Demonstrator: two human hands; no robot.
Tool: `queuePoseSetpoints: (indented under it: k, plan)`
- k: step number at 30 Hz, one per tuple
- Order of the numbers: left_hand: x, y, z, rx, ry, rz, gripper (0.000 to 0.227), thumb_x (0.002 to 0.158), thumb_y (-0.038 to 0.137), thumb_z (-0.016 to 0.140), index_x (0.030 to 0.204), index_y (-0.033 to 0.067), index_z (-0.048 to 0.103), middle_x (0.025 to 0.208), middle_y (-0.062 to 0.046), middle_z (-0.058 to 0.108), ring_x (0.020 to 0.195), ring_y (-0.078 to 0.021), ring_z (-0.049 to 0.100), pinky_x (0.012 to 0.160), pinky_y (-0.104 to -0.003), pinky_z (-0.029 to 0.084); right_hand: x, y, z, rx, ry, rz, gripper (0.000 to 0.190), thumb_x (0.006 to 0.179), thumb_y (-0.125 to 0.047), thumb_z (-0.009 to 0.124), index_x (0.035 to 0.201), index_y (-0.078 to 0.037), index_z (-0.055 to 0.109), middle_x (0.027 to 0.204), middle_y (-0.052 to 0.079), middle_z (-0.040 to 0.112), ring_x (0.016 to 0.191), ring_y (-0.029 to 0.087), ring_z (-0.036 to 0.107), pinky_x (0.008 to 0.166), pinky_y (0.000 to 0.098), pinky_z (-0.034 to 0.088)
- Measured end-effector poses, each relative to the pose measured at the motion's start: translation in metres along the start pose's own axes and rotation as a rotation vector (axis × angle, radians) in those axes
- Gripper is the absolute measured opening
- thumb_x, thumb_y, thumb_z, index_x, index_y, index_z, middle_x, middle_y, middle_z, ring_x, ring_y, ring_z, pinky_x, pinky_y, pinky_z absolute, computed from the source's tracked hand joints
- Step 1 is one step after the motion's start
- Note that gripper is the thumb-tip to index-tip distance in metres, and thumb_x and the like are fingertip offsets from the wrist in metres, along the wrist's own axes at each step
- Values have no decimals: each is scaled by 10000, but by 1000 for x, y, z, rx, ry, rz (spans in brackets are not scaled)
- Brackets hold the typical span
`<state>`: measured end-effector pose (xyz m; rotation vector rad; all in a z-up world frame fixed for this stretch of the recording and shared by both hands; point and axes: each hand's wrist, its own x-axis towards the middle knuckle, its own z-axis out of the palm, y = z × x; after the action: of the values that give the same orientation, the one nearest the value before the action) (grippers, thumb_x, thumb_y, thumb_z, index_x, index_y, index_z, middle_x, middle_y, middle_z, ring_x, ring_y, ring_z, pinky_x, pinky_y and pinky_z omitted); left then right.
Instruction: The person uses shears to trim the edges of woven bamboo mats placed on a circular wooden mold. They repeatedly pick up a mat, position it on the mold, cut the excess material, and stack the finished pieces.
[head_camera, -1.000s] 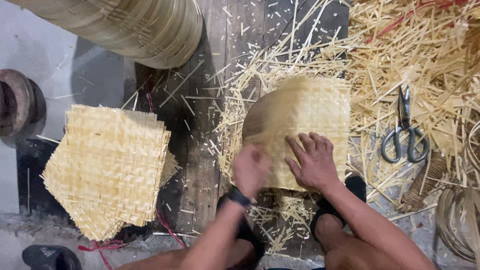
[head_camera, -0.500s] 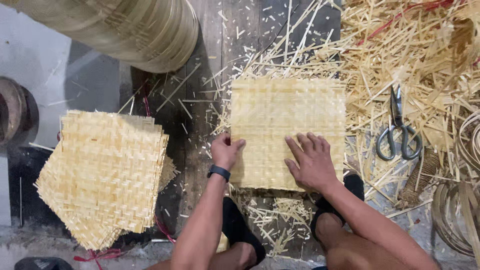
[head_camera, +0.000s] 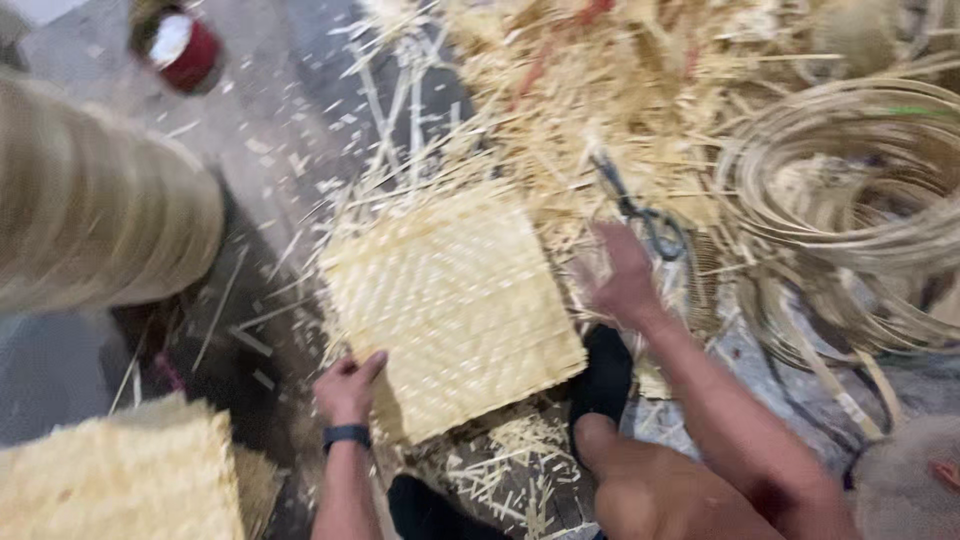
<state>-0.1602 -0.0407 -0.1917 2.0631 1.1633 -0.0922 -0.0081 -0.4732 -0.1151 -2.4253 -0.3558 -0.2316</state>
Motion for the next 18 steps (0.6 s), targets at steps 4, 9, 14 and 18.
queuePoseSetpoints:
  k: [4, 9, 14, 18]
  plan:
    - [7, -11, 6, -105, -54, 69, 441, 698, 381, 927, 798, -19, 770, 672, -39, 669, 585, -111, 531, 571, -325, 461, 20, 111, -126, -769, -64, 135, 571, 700, -356, 863, 1179, -76, 728, 1257, 195, 659, 1193, 387, 578, 1028, 578, 401]
    - [17, -32, 22, -218, -51, 81, 423, 718, 342, 911, 815, -37, 750, 688, -9, 644, 598, -95, 504, 553, -319, 420, -14, 168, -207, -854, -395, 293, 167, 969, -264, 700, 1021, -133, 791, 1062, 120, 733, 1039, 291, 690, 1019, 494, 522]
    - [25, -36, 22, 78, 13, 145, 550, 745, 418, 920, 864, -82, 724, 728, -107, 681, 639, -194, 585, 628, -372, 505, -16, 162, -238, -641, -270, 289, 168, 920, -224, 717, 1012, -96, 778, 1000, 165, 721, 988, 346, 678, 946, 467, 540]
    - [25, -15, 12, 334, 28, 129, 638, 723, 508, 909, 993, -52, 765, 873, -205, 730, 826, -332, 707, 815, -448, 556, -7, 158, -253, -567, -175, 241, 141, 919, -174, 725, 985, -49, 732, 965, 175, 686, 950, 350, 663, 863, 479, 532]
